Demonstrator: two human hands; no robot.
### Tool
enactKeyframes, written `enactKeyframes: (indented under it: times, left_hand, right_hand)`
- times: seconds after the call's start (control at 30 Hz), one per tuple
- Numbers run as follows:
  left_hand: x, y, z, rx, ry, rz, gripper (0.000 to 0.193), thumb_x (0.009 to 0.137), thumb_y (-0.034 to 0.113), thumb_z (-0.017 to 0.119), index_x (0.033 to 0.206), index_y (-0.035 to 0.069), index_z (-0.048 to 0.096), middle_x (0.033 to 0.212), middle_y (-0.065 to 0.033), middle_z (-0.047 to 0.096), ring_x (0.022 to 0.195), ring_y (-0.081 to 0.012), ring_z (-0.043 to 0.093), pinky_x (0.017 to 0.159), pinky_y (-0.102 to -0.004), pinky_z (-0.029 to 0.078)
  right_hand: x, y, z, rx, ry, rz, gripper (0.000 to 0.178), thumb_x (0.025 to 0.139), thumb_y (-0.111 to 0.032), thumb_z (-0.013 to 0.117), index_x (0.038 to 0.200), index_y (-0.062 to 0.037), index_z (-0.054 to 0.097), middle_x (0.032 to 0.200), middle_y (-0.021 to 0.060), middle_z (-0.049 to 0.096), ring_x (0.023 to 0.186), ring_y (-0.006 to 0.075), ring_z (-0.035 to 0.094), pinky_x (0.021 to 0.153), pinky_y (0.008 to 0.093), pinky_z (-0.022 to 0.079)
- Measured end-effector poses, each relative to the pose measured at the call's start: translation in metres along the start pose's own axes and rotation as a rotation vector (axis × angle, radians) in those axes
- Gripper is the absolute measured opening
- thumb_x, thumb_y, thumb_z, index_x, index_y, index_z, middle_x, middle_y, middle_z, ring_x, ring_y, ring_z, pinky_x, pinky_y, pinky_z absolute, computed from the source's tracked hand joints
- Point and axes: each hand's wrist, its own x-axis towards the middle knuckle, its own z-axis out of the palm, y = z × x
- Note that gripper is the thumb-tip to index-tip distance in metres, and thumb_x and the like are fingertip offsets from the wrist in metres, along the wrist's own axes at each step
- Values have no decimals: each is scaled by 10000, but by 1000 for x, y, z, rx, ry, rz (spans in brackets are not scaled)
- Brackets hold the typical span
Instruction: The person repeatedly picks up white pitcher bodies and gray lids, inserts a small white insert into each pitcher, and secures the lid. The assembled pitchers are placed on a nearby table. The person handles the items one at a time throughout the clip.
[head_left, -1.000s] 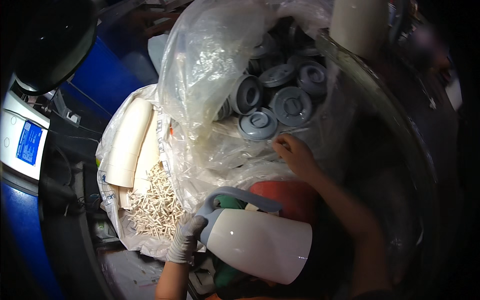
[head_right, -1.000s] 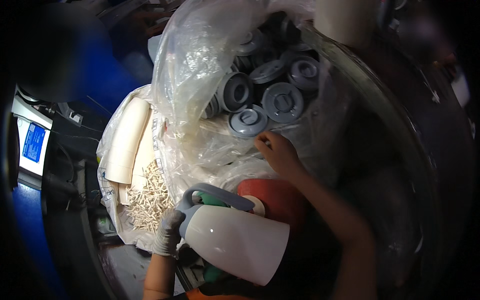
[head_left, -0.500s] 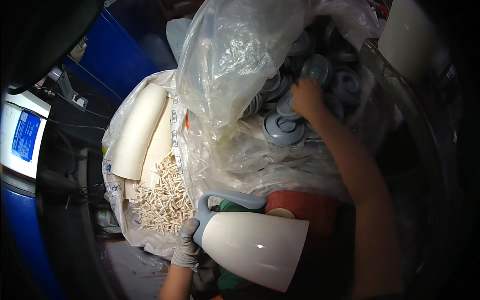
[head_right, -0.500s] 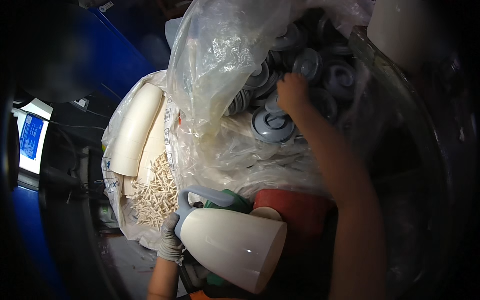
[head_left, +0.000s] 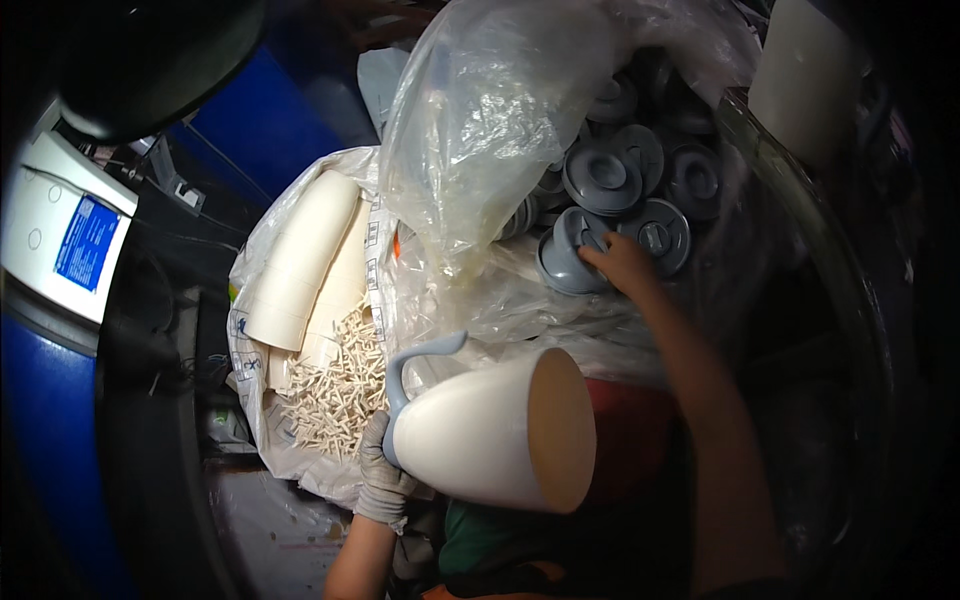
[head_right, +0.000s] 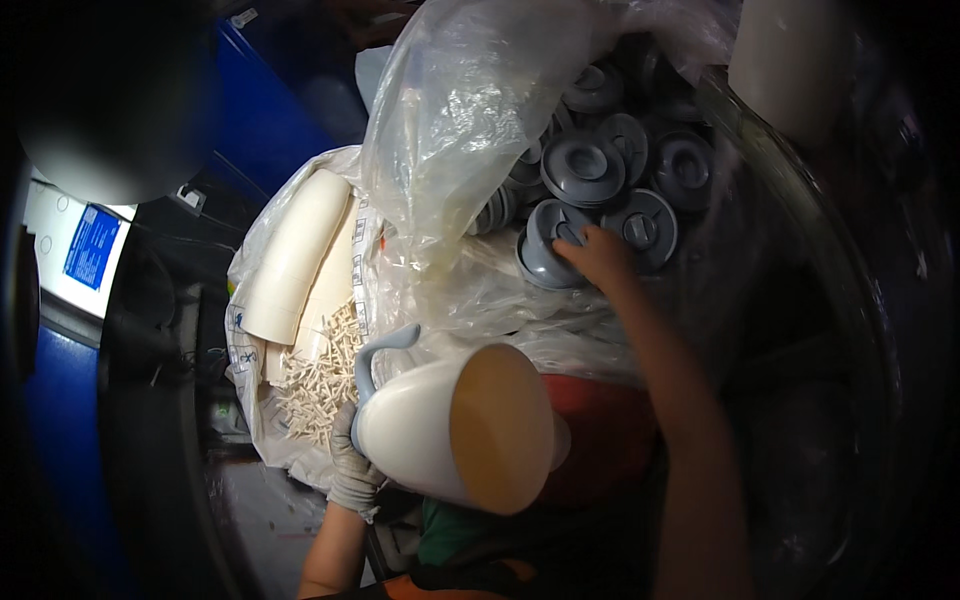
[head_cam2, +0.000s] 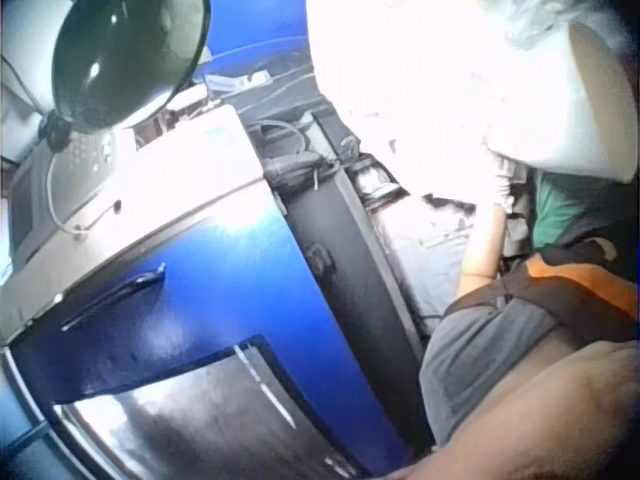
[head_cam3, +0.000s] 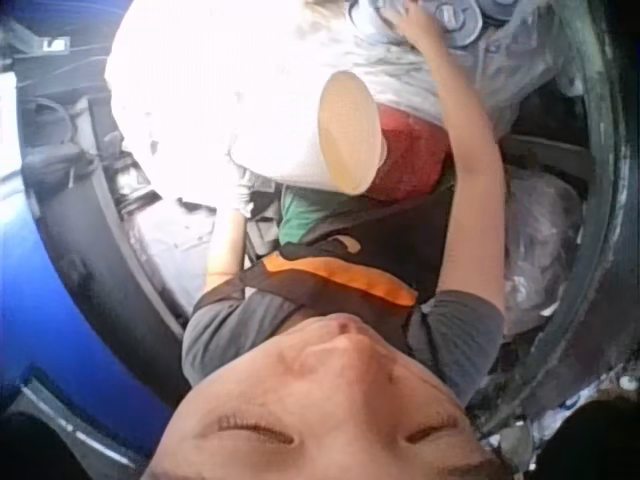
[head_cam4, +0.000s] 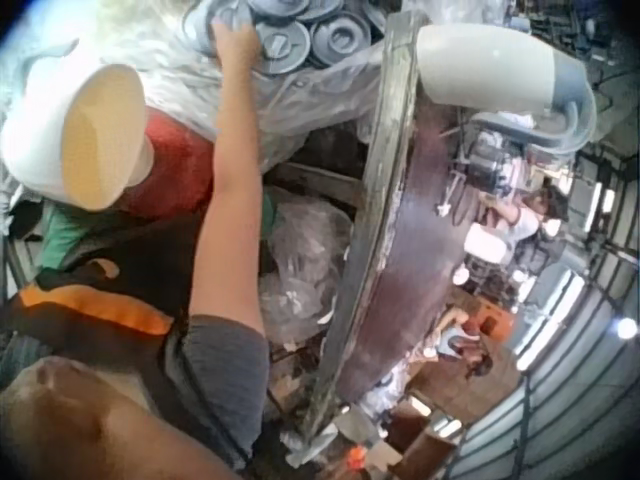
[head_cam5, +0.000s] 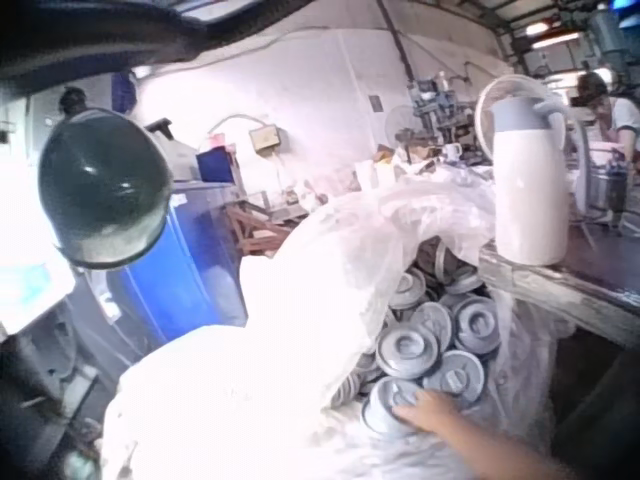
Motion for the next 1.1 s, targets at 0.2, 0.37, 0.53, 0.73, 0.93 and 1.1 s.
enactKeyframes:
  times: [0.2, 0.37, 0.53, 0.73, 0.93, 1.1]
  left_hand:
    - [-7, 1, -11, -61, 56, 42, 540, 835, 406, 642, 1168, -11, 566, 1101, -152, 644, 977, -287, 623, 896, -422, 492]
    - [-9, -9, -1, -54, 14, 3, 490, 847, 389, 630, 1131, -7, 578, 1057, -143, 655, 939, -277, 633, 868, -406, 506]
    - [-19, -12, -7, -77, -25, -86, 455, 846, 370, 632, 1098, -5, 585, 1024, -147, 661, 894, -276, 643, 835, -408, 522]
    - [-35, -13, 0, -42, -41, -147, 437, 846, 355, 639, 1089, -5, 586, 1020, -145, 661, 893, -269, 642, 828, -402, 526]
    - [-49, -16, 3, 135, -45, 78, 546, 843, 445, 599, 1162, 3, 563, 1108, -161, 630, 992, -284, 608, 893, -424, 485]
    - [-63, -5, 32, 368, -72, 280, 427, 847, 372, 620, 1088, 21, 588, 1032, -121, 643, 928, -243, 615, 849, -381, 503]
  right_hand:
    - [-166, -24, -38, 705, -247, -453, 626, 770, -197, 685, 1332, -41, 458, 1186, 129, 563, 1040, 222, 570, 871, 343, 469]
    - [-230, -49, -71, 369, -127, -596, 829, 593, -379, 767, 1286, -36, 468, 1086, 186, 554, 998, 332, 569, 864, 416, 460]
    - [-253, -37, -74, 219, -73, -739, 856, 545, -462, 760, 1239, -30, 510, 1105, 204, 576, 1011, 362, 581, 867, 420, 465]
    - [-280, -25, -72, 204, 17, -812, 888, 540, -534, 760, 1228, -25, 523, 1136, 211, 574, 1031, 362, 582, 887, 424, 462]
    - [-294, -10, -43, 523, -97, -451, 845, 597, -439, 790, 1266, -25, 484, 1051, 152, 596, 929, 264, 604, 792, 381, 487]
    - [-303, -18, -66, 502, -298, -288, 709, 744, -258, 747, 1325, -2, 433, 1216, 150, 557, 1137, 250, 540, 961, 380, 432]
